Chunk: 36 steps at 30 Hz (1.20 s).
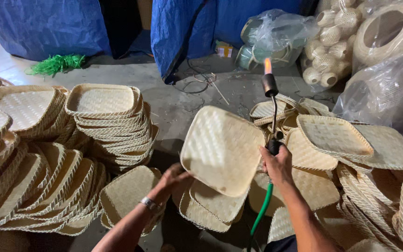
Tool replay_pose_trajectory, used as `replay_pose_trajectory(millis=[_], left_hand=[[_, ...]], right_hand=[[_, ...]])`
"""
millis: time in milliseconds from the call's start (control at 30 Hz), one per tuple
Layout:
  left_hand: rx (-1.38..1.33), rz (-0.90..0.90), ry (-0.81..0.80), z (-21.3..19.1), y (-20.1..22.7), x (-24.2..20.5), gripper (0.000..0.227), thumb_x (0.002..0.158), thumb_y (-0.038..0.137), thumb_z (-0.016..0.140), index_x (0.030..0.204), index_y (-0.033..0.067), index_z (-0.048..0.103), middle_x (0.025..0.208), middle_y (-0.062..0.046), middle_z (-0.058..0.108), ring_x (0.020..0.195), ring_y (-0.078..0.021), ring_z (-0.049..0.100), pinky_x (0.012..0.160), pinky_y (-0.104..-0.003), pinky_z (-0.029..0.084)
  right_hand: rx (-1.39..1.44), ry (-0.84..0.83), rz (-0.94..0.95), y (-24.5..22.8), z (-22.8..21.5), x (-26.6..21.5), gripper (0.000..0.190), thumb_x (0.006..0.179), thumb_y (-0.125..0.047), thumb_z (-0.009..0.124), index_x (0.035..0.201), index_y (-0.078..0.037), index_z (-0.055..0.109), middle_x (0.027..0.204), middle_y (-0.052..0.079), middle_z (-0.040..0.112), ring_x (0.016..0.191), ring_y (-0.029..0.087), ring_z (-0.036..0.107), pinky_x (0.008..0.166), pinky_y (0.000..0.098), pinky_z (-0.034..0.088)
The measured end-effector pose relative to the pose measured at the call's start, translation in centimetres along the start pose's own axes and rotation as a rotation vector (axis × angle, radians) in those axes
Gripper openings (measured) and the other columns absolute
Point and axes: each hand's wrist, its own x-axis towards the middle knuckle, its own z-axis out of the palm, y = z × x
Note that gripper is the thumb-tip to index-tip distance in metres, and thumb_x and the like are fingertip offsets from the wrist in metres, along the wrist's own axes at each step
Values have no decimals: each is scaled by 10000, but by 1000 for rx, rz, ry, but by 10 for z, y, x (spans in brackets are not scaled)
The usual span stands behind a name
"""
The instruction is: The person uses a handheld blowtorch to apply heat to the surface of square woven baskets. They pick up each basket from a stack, move the flame over the surface, and then place the treated basket onto a separate pile.
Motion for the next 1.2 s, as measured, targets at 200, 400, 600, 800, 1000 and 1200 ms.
replay_pose_trajectory(millis=[200,400,600,800,1000,1200], left_hand=[[692,452,369,-22,34,4,676,935,437,614,1498,104,446,1485,-164,521,1307,-340,583,1050,-429,520],[1028,831,84,-8,30,14,582,1004,274,595,1494,-19,482,1478,-257,551,1303,-458,533,1072,-575,395],[645,266,103,-5,-2,25,294,963,200,579,1147,2,696,1100,-189,744,965,-290,749,835,-406,598],[459,0,496,-38,-24,35,244,984,217,660,1096,13,733,852,-217,703,707,-242,637,680,-380,516],[68,113,748,-65,-52,59,239,1010,207,562,1117,21,669,876,-58,705,734,-121,630,627,-308,530],[46,408,837,-96,-44,54,204,1103,121,498,1124,-18,646,891,-74,614,782,-140,550,686,-292,485]], right_hand=[[-222,-200,11,6,-18,0,346,823,-321,795,854,-50,582,625,8,533,475,98,488,409,294,410],[-250,-406,-75,15,-2,-4,310,820,-300,817,849,-47,641,676,-33,544,558,73,491,480,270,402],[-334,-419,-136,7,14,-13,323,870,-366,747,840,-67,628,644,-19,568,538,96,544,477,279,463],[-623,-280,89,8,-12,-18,527,965,-532,552,878,-37,709,578,72,574,491,159,539,486,336,452],[-722,-671,-182,28,8,-38,404,940,-408,526,1148,-102,688,657,-1,707,557,126,661,497,332,537],[-792,-898,-80,-1,17,-65,365,986,-324,520,1155,-59,707,715,135,723,657,200,686,622,366,551]])
